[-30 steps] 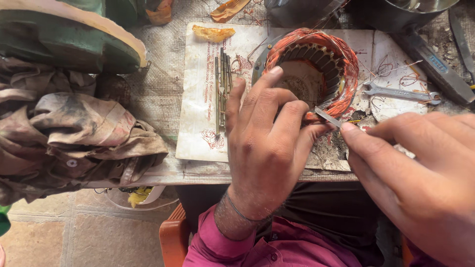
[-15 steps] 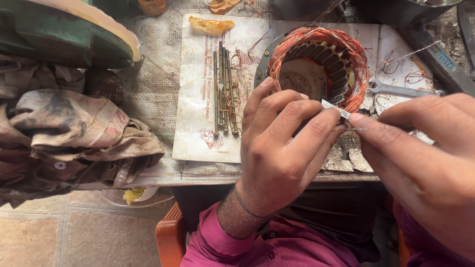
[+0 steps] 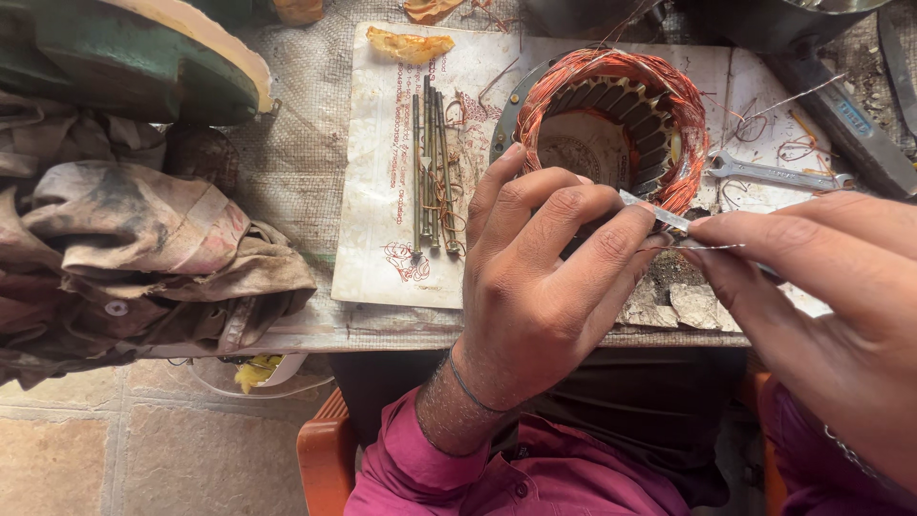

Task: The person works on an electric motor stator with orange copper windings, pressing and seating the wire ends into the slots around the stator by hand and with a small flat tool. They work around the circumference slot by slot, then hold a metal band against the stator and continue adjusting the windings.

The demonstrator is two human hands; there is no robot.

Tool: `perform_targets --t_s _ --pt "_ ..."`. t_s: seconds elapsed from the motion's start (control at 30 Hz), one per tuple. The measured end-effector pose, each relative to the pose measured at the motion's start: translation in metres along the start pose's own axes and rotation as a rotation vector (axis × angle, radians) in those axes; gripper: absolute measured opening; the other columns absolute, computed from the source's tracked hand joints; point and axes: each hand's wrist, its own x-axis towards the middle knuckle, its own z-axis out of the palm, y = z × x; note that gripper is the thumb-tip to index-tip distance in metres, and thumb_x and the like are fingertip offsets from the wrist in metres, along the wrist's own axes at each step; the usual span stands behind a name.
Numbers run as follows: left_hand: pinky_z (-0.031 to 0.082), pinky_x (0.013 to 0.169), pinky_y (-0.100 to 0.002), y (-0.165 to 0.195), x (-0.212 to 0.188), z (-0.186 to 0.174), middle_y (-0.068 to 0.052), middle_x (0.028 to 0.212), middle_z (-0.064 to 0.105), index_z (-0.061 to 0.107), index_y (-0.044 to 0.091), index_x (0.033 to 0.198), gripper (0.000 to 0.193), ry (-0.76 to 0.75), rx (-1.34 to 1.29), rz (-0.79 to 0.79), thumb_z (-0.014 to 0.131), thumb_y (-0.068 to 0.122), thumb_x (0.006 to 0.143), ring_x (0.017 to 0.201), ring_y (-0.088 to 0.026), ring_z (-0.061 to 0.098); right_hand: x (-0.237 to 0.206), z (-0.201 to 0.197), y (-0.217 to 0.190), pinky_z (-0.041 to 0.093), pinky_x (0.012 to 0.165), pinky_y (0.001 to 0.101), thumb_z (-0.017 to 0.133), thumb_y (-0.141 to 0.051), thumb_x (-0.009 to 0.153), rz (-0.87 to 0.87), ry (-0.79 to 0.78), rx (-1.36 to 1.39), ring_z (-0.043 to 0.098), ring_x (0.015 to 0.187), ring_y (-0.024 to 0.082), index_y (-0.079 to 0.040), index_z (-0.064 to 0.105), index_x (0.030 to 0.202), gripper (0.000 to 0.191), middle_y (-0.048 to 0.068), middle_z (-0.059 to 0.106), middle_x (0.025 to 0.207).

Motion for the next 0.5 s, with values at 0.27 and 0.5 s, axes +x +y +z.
perform_targets --t_s 0.27,0.5 --pt "0.036 0.12 -0.046 0.0 0.0 0.0 -0.002 0.11 0.064 0.074 0.009 0.114 0.024 -0.002 0.012 0.023 0.083 0.015 0.093 0.114 -0.022 0.061 0.001 0.0 -0.01 0.056 0.066 0.0344 0.076 0.003 0.085 0.054 0.001 -0.018 0.073 0.076 0.026 0.005 0.073 0.105 0.021 0.019 0.071 0.086" --pt "0.034 0.125 -0.043 0.0 -0.003 0.001 0.0 0.116 0.064 0.072 0.01 0.123 0.026 -0.032 0.027 0.022 0.082 0.018 0.101 0.116 -0.019 0.06 0.001 -0.002 -0.015 0.054 0.06 0.0344 0.079 0.003 0.084 -0.019 0.05 -0.047 0.071 0.07 0.027 0.007 0.073 0.102 0.019 0.018 0.07 0.083"
